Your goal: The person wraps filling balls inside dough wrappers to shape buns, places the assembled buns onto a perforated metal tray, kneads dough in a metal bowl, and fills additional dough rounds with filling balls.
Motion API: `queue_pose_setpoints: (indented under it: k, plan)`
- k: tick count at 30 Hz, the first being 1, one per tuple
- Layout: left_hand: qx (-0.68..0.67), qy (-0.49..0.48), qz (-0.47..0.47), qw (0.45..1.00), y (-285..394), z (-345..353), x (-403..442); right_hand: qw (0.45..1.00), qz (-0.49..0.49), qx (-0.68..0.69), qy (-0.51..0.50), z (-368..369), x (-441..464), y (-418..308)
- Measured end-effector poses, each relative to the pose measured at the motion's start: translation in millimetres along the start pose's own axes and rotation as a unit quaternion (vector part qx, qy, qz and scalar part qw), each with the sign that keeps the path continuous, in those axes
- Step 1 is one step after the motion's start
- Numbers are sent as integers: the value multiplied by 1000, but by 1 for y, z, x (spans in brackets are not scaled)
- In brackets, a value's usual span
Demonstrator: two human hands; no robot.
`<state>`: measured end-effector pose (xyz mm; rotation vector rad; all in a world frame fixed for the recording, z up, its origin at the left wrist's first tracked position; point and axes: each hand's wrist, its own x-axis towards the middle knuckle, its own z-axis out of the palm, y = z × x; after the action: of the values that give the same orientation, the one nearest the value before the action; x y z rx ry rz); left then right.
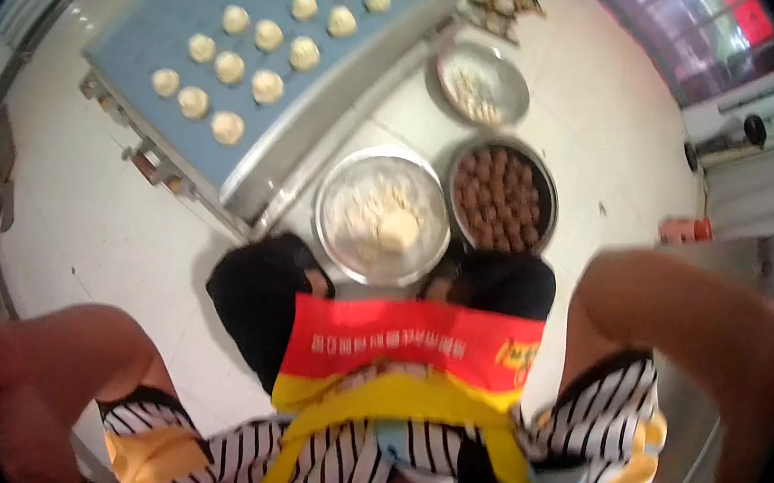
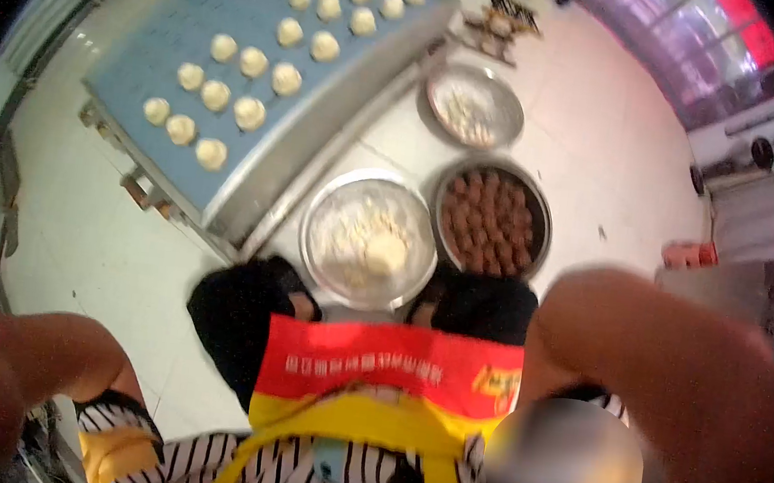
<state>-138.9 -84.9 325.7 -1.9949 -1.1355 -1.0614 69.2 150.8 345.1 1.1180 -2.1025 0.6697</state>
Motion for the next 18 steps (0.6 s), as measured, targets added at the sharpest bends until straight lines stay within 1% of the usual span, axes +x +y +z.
queue_pose_setpoints:
  k: [2,4,6,8,9,10,12,14,16,17,18]
  plan:
    - [19,2,15,1000,18,1,4,999,-33,-15,4,-5,-12,-18]
    - [9,-8,-4,1000,32,-5,8,999,-30,-11,42,0,-13,-31]
    - [12,15,-10,1000,47,-12,-2,999,-31,0,19,8,-3,-44]
    - [1,45,-3,999,65,-17,-11,1000,-10,6,-21,20,10,-58]
    - [4,53,4,999,76,-19,-20,998,-17,11,-52,27,13,-62]
    - [-18,42,2,999,46,22,28,1000,3,15,-22,-10,-10,-39]
    - [-57,-3,-30,998,31,15,26,998,20,49,39,-7,-11,-20]
    - [-64,-8,-31,997,38,15,26,997,5,65,31,-6,-9,-22]
    - [-78,20,-32,996,43,18,20,997,19,77,-2,-5,-7,-27]
    - [-73,19,-31,997,59,30,24,997,14,75,3,-10,-16,-43]
    - [-65,4,2,998,135,49,37,997,-20,71,2,-14,-50,-116]
